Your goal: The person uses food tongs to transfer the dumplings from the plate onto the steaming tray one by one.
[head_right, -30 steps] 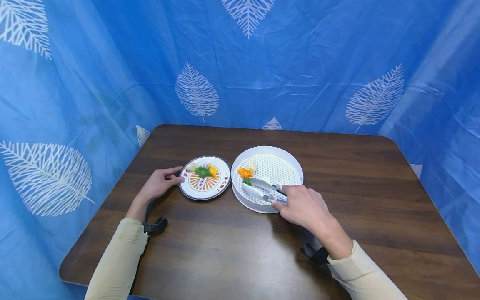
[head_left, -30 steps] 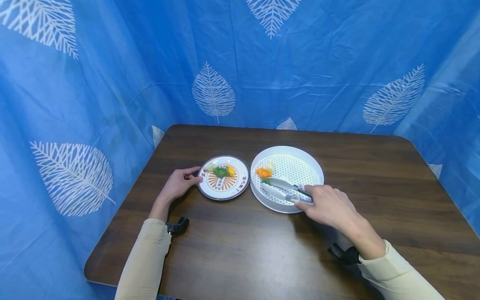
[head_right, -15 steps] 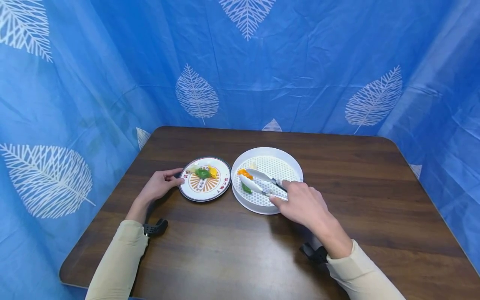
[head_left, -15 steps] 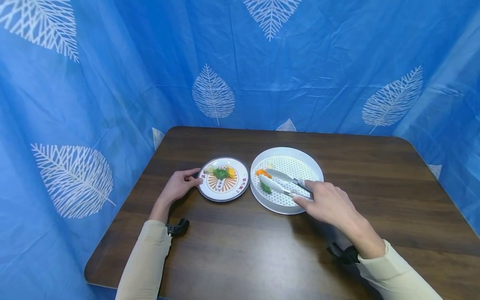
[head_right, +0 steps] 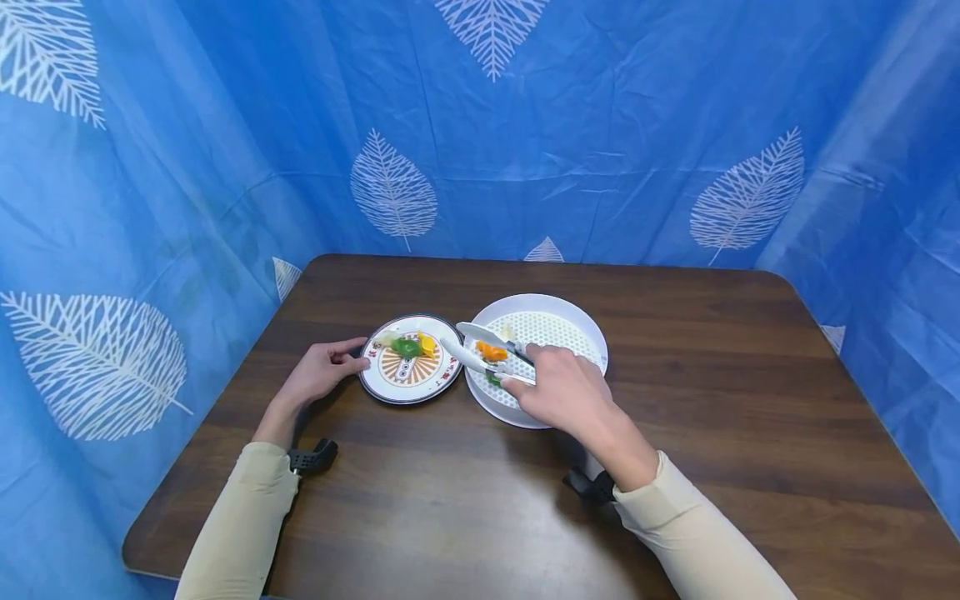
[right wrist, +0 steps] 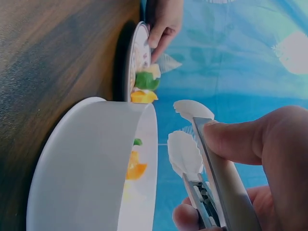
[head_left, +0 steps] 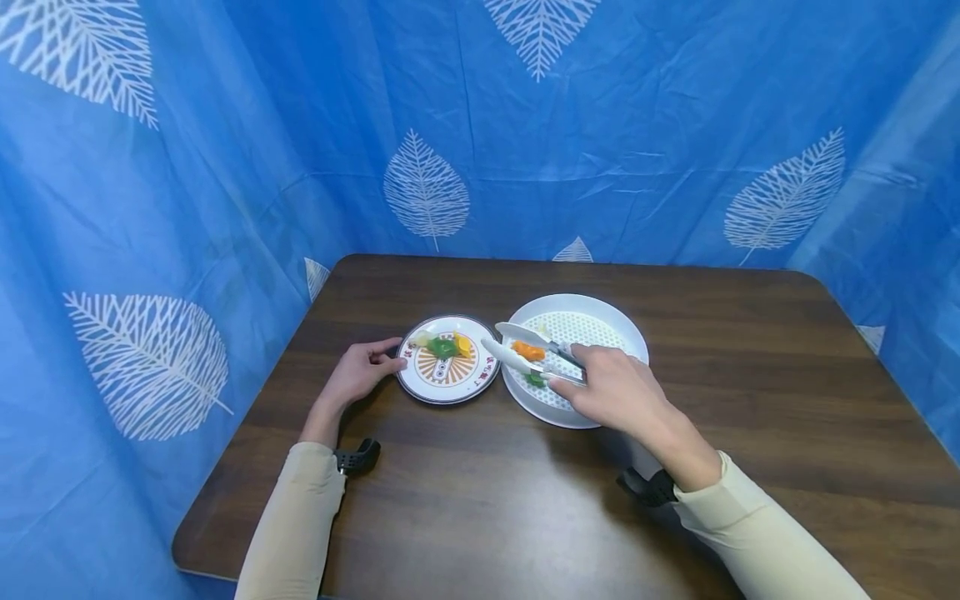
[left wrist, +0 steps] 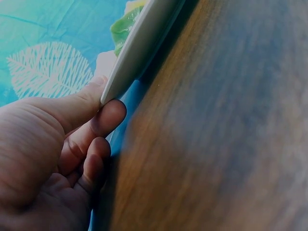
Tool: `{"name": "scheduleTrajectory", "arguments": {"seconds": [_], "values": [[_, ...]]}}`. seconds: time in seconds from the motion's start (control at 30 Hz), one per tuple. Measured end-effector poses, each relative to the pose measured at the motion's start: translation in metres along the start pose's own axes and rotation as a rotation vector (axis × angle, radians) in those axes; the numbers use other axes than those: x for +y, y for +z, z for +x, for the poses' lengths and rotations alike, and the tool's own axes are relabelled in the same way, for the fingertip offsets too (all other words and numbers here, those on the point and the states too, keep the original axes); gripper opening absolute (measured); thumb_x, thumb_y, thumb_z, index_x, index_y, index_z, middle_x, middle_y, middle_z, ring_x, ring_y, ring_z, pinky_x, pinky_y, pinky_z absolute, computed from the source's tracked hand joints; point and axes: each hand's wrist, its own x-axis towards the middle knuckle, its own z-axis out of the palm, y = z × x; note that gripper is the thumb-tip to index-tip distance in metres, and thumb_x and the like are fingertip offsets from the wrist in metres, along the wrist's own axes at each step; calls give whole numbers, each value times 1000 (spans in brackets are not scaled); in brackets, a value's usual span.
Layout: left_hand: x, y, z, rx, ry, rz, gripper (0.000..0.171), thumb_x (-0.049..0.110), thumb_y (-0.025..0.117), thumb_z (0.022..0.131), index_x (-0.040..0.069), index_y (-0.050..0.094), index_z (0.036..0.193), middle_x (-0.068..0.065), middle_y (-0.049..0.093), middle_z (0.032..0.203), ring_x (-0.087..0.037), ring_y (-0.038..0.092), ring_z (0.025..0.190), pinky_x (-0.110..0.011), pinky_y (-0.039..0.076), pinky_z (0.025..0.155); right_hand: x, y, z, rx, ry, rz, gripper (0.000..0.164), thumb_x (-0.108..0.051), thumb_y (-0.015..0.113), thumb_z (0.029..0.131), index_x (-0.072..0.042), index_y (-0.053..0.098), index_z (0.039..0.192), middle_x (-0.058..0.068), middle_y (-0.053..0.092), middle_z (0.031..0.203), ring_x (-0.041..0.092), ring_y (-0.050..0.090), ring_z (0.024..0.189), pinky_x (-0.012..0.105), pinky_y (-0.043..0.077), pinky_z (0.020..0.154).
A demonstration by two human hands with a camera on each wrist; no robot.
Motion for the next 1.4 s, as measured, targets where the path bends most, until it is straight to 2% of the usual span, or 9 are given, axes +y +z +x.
{"name": "scheduleTrajectory", "arguments": {"seconds": [0.33,0.63,0.8,1.17,1.4], "values": [[7,-3,4,5,22,-6,59,39,71,98,17,56,150,-7,70,91,-26,59,89,-37,44,86,-7,3,17,22,-22,-27,55,-54,71,88,-10,70,121,6,70,92,23,57,76,40,45,64],[4,-2,4,-10,4,7,60,41,71,97,18,55,150,-7,70,92,-25,58,88,-36,44,82,-18,10,23,-37,5,-4,64,-53,71,89,-10,67,135,9,75,112,22,60,81,39,49,67],[3,-1,1,-7,1,0,60,41,71,97,18,56,150,-7,70,93,-25,58,89,-36,44,82,-25,14,28,-49,3,-28,64,-54,71,89,-10,67,135,7,74,111,21,59,80,37,48,65],[-2,0,1,-5,3,-14,58,39,71,97,16,57,149,-6,72,93,-23,59,87,-35,44,82,-40,19,41,-78,-6,-72,58,-53,75,86,-10,69,126,1,66,88,20,54,72,33,41,55],[-1,-1,0,-4,-4,-22,58,39,72,97,17,57,149,-5,71,90,-24,59,87,-36,44,83,-46,20,46,-75,-25,-99,53,-51,74,88,-10,69,120,1,59,80,20,52,70,33,39,53]]}}
